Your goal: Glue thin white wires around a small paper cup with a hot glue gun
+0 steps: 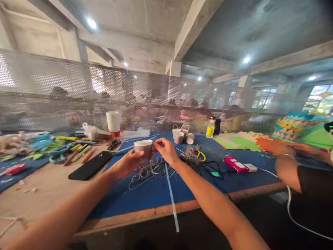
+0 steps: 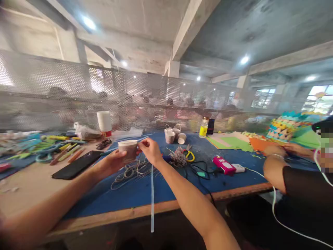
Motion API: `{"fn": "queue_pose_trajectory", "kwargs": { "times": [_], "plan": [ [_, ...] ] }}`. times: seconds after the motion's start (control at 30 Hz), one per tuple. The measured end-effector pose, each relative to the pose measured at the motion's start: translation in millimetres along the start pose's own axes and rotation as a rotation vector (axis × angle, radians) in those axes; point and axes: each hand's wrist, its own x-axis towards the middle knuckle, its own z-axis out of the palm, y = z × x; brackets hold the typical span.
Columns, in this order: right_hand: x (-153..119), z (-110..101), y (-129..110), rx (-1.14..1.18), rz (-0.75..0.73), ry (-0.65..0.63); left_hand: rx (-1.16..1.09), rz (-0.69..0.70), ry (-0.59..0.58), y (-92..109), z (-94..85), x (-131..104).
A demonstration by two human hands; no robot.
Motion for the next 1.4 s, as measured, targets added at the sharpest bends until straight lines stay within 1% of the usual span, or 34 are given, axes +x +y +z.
{"fn": "queue_pose_trajectory", "kwargs": {
  "times": [0.13, 0.37, 0.47, 0.63, 0.83, 1.1, 1.27, 1.4],
  "plan": [
    [1, 0, 1, 0.020, 0.013, -0.009, 0.006, 0.012, -0.005, 2, 2.4, 0],
    [0, 1, 3, 0.099, 0.042, -0.018, -0.018, -0.019, 0.028, 7, 8.5, -2],
    [0, 1, 3, 0.107, 0.050, -0.020, -0.020, -0.019, 0.025, 9, 10.3, -3],
    [1, 1, 4, 0.130, 0.037, -0.033, -0.014, -0.023, 0.019, 8, 9.9, -3],
    [0, 0, 4, 0.140, 0.061, -0.044, 0.003, -0.023, 0.016, 8, 9.7, -3],
    [-1, -2, -3, 0.216, 0.147, -0.074, 0.042, -0.035, 0.030, 10, 12.2, -3],
    [1, -2, 0, 0.303, 0.199, -0.103, 0.037, -0.038, 0.035, 11, 15.5, -3],
    [2, -3, 3, 0.358, 0.226, -0.134, 0.025, -0.041, 0.035, 11, 14.6, -4]
  ]
}}
